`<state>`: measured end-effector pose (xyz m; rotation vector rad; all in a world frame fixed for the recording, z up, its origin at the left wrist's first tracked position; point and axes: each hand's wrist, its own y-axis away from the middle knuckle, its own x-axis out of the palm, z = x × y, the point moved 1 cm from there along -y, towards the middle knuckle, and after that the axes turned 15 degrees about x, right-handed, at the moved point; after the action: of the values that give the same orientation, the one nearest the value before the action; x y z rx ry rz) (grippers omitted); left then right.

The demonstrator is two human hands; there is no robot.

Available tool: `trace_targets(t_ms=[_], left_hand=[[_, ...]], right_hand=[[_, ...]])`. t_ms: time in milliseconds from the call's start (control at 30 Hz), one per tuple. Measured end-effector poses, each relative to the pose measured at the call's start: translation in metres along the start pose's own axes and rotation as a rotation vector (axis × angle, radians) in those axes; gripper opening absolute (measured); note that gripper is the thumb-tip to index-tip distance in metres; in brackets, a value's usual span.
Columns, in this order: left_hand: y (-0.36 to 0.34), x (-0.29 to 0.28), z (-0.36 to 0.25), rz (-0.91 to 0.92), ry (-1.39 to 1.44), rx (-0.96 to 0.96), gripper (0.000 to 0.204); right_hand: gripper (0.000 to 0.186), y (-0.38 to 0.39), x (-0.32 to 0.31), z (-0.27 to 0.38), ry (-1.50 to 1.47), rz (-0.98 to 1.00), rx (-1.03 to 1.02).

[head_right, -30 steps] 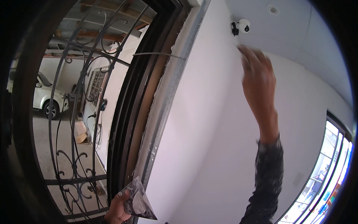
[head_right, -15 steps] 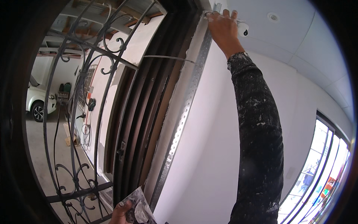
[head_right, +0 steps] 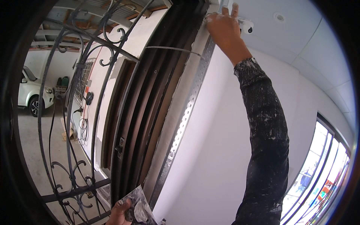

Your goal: The person scoops white plaster from a pile on the floor using a trowel and hawk, then walks to a doorway and applies the plaster to the wall and ceiling junction. They repeatedly smooth the surface with the trowel while another person stands nearby.

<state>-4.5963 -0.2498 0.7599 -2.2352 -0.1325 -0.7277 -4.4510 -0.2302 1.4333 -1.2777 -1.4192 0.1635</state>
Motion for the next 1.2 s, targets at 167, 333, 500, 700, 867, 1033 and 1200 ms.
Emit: trace_targets(t_ms=[167, 333, 500, 700, 867, 1033, 1200], left_hand=[[-0.003, -0.001, -0.002, -0.043, 0.241, -0.23, 0.022], [0.001, 0.011, -0.021, -0.09, 0.253, -0.261, 0.025], [-0.018, 0.042, -0.065, -0.035, 0.563, -0.314, 0.029], [-0.032, 0.131, -0.111, -0.016, 0.462, -0.463, 0.053], [-0.054, 0.168, -0.103, 0.003, 0.56, -0.373, 0.054], [-0.076, 0.183, -0.088, 0.094, 0.407, -0.229, 0.049], [-0.087, 0.2, -0.078, 0.171, 0.1, -0.195, 0.039]], right_hand=[[0.028, 0.032, -0.025, 0.007, -0.179, -0.101, -0.028], [0.027, 0.075, -0.093, -0.027, -0.649, -0.007, 0.125], [0.026, 0.192, -0.194, -0.047, -1.33, 0.331, 0.542], [0.033, 0.321, -0.255, -0.02, -1.562, 0.397, 0.051], [0.04, 0.4, -0.257, -0.031, -1.431, 0.636, 0.056], [0.034, 0.402, -0.237, -0.086, -1.507, 0.574, 0.155], [0.031, 0.375, -0.235, -0.111, -1.227, 0.598, -0.3]])
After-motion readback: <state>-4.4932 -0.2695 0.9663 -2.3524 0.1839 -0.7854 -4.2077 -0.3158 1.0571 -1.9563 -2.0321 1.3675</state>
